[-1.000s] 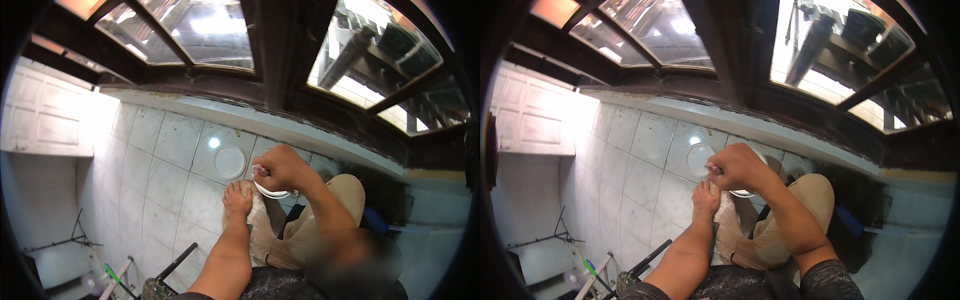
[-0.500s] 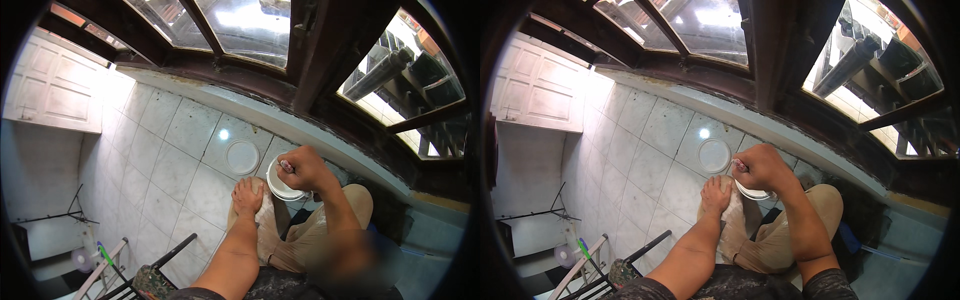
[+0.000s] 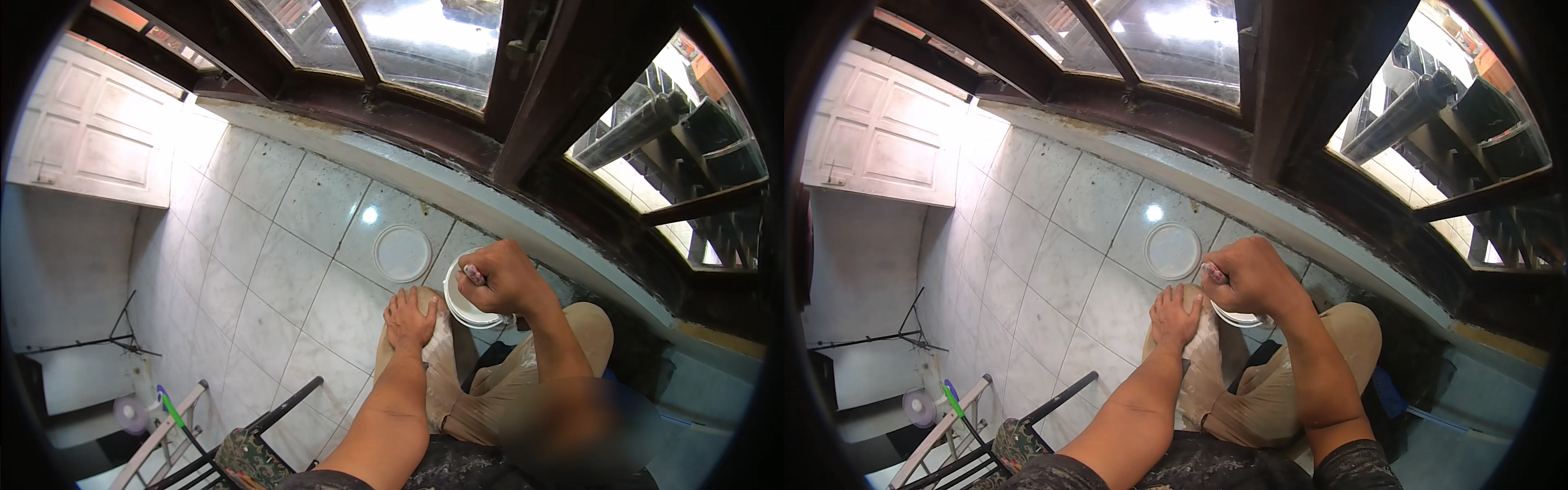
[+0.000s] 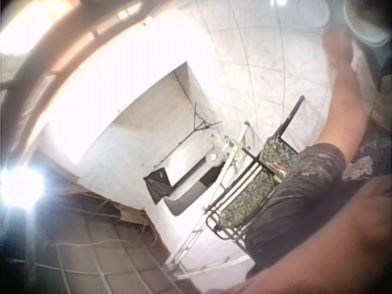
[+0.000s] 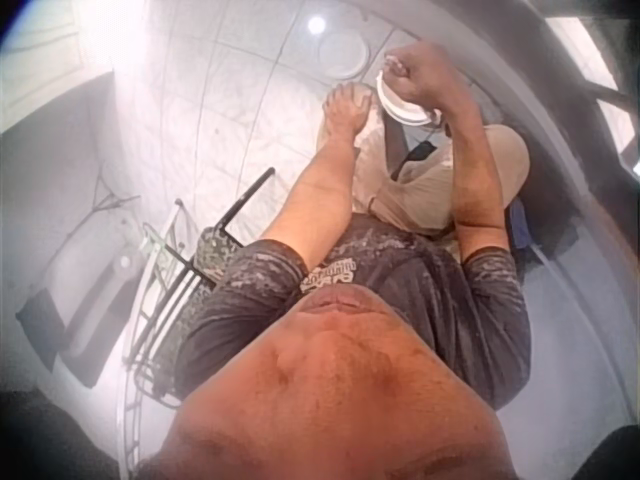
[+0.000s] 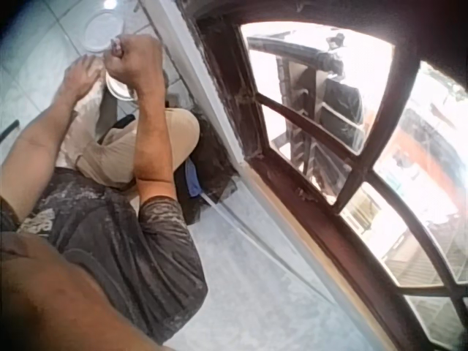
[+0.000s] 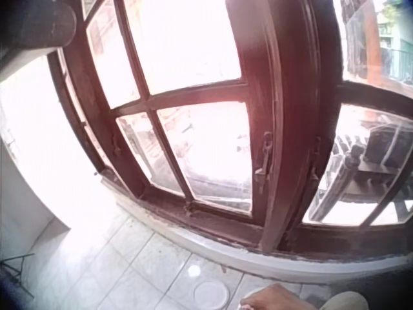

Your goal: The person sits on the floor and paints a dark wooden window frame white using a brush and paint from a bucket. After finishing, they stand, walk outside, and handle a plastic bag and a paint can lid.

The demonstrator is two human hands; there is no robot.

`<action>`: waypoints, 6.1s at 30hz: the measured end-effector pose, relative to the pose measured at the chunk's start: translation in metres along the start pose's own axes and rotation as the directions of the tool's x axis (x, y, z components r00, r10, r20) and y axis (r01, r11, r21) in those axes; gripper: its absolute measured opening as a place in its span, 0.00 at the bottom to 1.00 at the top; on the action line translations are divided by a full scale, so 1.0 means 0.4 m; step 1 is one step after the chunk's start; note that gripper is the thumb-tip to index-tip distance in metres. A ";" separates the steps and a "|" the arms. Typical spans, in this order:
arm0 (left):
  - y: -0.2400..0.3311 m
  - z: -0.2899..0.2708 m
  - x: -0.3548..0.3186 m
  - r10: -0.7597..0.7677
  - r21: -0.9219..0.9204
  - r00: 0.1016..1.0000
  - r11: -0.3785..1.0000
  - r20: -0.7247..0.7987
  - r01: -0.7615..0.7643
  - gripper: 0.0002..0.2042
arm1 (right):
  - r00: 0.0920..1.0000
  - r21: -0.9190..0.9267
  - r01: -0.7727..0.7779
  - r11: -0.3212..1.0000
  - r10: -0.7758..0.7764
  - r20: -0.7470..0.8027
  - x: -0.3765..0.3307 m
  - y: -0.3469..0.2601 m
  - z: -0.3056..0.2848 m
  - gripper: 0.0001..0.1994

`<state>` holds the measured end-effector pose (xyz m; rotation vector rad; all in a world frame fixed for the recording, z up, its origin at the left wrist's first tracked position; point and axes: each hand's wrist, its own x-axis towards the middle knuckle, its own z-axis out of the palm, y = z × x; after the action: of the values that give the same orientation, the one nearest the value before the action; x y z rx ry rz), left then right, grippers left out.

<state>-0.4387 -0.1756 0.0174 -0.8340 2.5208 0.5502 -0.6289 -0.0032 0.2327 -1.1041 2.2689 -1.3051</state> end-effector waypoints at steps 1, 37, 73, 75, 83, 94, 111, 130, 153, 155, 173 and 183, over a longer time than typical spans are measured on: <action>0.003 0.001 -0.002 0.001 -0.002 1.000 1.000 0.001 -0.001 0.41 | 1.000 -0.001 0.001 1.000 -0.001 0.004 0.001 -0.002 -0.001 0.10; 0.017 0.057 -0.021 0.140 0.101 0.978 0.987 -0.155 -0.125 0.38 | 0.950 -0.030 0.197 0.980 -0.198 -0.243 -0.058 0.058 0.065 0.10; 0.193 0.042 -0.043 0.506 0.250 0.817 0.859 -0.277 -0.448 0.26 | 0.928 -0.153 0.235 0.960 -0.269 -0.259 -0.024 0.043 0.085 0.09; 0.221 0.048 -0.045 0.523 0.237 0.813 0.849 -0.254 -0.472 0.26 | 0.936 -0.169 0.184 0.968 -0.225 -0.269 -0.042 0.072 0.097 0.09; 0.227 0.038 -0.022 0.472 0.219 0.830 0.880 -0.296 -0.422 0.25 | 0.960 -0.161 0.154 0.975 -0.186 -0.207 -0.068 0.032 0.073 0.09; 0.225 0.048 -0.023 0.332 0.147 0.863 0.943 -0.380 -0.298 0.24 | 0.969 -0.149 -0.070 0.986 0.032 -0.245 -0.140 -0.055 0.052 0.11; 0.120 0.030 -0.052 0.149 0.068 0.887 0.989 -0.438 -0.132 0.23 | 0.920 -0.078 -0.132 0.988 0.093 -0.381 -0.261 -0.161 0.056 0.14; 0.003 0.078 0.235 -0.181 -0.619 0.898 0.776 -0.401 -0.120 0.25 | 0.837 -0.005 -0.355 0.935 0.315 -0.446 -0.372 -0.075 0.101 0.14; 0.049 0.104 0.087 0.224 -0.915 0.932 0.353 0.284 0.194 0.12 | 0.728 0.136 -0.336 0.932 0.348 -0.591 -0.410 -0.081 0.011 0.13; 0.067 0.079 0.066 0.188 -0.924 0.958 0.356 0.215 0.138 0.19 | 0.739 0.126 -0.324 0.937 0.334 -0.585 -0.406 -0.081 0.018 0.15; 0.087 0.097 0.059 0.276 -0.925 0.954 0.380 0.112 -0.001 0.13 | 0.774 0.027 -0.334 0.942 0.291 -0.562 -0.409 -0.047 0.026 0.17; 0.127 0.077 0.037 0.553 -0.830 0.825 0.513 0.122 -0.221 0.05 | 0.763 0.089 -0.280 0.956 0.278 -0.584 -0.458 -0.109 0.005 0.10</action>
<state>-0.4730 -0.1299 -0.0037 -0.2946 2.0165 1.9011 -0.4863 0.1190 0.2472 -0.3307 2.7231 -1.6812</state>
